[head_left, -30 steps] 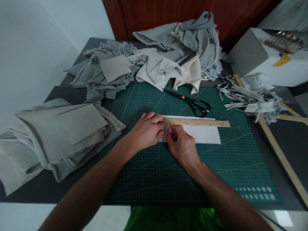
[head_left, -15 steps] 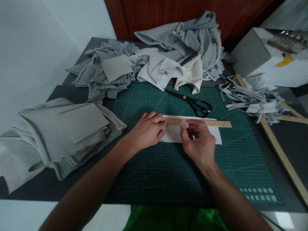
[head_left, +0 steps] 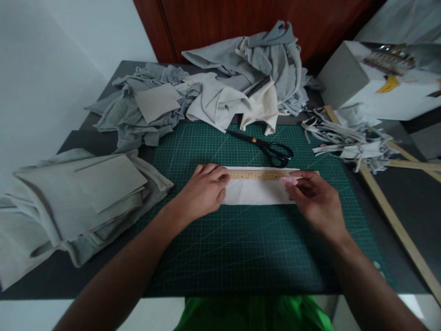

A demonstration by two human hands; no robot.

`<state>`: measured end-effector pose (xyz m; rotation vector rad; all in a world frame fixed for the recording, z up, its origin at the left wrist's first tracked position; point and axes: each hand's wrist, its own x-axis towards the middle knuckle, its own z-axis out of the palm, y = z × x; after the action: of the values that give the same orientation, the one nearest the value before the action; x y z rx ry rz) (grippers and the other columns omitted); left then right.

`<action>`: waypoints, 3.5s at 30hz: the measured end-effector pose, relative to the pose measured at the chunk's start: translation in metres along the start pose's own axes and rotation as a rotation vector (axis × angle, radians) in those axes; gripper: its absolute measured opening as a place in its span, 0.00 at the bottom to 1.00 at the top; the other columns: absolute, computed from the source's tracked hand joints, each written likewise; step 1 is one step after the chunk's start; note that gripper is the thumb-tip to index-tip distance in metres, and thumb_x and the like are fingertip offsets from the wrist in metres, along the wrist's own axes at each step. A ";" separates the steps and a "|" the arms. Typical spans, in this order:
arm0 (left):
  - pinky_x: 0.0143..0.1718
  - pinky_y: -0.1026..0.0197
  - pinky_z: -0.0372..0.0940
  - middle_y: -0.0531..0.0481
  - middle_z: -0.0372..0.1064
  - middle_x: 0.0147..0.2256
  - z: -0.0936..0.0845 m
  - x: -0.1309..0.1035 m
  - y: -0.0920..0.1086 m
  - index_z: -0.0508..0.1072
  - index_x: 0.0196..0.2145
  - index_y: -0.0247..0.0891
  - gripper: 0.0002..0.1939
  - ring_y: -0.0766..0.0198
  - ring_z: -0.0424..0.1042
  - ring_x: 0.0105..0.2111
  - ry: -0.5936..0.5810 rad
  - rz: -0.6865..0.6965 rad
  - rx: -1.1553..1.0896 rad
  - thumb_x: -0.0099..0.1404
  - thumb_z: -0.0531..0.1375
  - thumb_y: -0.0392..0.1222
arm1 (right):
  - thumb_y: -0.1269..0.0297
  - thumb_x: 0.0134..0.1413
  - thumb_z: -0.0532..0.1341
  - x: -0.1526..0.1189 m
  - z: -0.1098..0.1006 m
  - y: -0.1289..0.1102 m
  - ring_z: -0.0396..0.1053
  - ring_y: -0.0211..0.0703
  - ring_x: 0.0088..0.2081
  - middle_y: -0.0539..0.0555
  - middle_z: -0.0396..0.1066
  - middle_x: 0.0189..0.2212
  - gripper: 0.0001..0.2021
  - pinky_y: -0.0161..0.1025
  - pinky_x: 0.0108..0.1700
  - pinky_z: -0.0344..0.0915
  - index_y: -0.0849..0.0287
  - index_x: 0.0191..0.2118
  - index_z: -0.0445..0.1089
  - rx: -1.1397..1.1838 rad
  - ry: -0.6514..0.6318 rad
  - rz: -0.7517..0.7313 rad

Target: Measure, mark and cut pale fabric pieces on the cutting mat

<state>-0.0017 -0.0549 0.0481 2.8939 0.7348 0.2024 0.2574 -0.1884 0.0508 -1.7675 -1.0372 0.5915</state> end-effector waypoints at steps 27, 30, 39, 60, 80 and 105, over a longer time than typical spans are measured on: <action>0.48 0.45 0.62 0.42 0.72 0.47 0.010 0.009 0.011 0.73 0.61 0.43 0.21 0.47 0.67 0.49 0.056 0.013 0.086 0.75 0.53 0.44 | 0.59 0.65 0.63 0.006 0.024 0.021 0.79 0.45 0.35 0.52 0.81 0.36 0.07 0.45 0.44 0.74 0.54 0.44 0.74 -0.233 0.063 -0.318; 0.48 0.45 0.61 0.42 0.71 0.46 0.010 0.010 0.014 0.74 0.60 0.44 0.21 0.47 0.66 0.49 0.063 -0.001 0.066 0.74 0.54 0.43 | 0.60 0.65 0.62 0.000 0.033 0.014 0.77 0.44 0.32 0.52 0.80 0.33 0.06 0.44 0.40 0.74 0.55 0.44 0.73 -0.256 0.035 -0.313; 0.47 0.45 0.62 0.42 0.71 0.45 0.008 0.013 0.017 0.76 0.58 0.43 0.19 0.48 0.66 0.47 0.053 -0.023 0.076 0.74 0.54 0.44 | 0.62 0.63 0.60 -0.008 0.048 0.019 0.75 0.45 0.31 0.53 0.78 0.31 0.08 0.45 0.36 0.73 0.56 0.47 0.68 -0.302 0.044 -0.243; 0.48 0.41 0.64 0.40 0.70 0.45 0.010 0.013 0.017 0.76 0.59 0.41 0.21 0.45 0.66 0.48 0.062 -0.013 0.059 0.74 0.53 0.44 | 0.63 0.66 0.59 -0.006 0.050 0.029 0.73 0.47 0.35 0.54 0.77 0.31 0.06 0.48 0.40 0.74 0.56 0.45 0.70 -0.350 0.026 -0.380; 0.48 0.44 0.62 0.41 0.69 0.44 0.008 0.014 0.019 0.77 0.58 0.44 0.20 0.47 0.65 0.47 0.047 -0.037 0.047 0.72 0.55 0.44 | 0.63 0.65 0.60 -0.006 0.049 0.026 0.74 0.47 0.35 0.54 0.78 0.32 0.05 0.49 0.41 0.74 0.56 0.43 0.70 -0.343 -0.002 -0.324; 0.48 0.44 0.62 0.41 0.70 0.45 0.009 0.013 0.019 0.76 0.58 0.44 0.20 0.47 0.65 0.47 0.041 -0.024 0.091 0.73 0.54 0.45 | 0.59 0.66 0.59 -0.006 0.049 0.024 0.75 0.46 0.33 0.55 0.78 0.31 0.07 0.46 0.38 0.74 0.55 0.41 0.71 -0.344 0.020 -0.326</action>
<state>0.0197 -0.0660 0.0435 2.9734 0.8061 0.2313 0.2261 -0.1734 0.0083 -1.8341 -1.4427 0.1990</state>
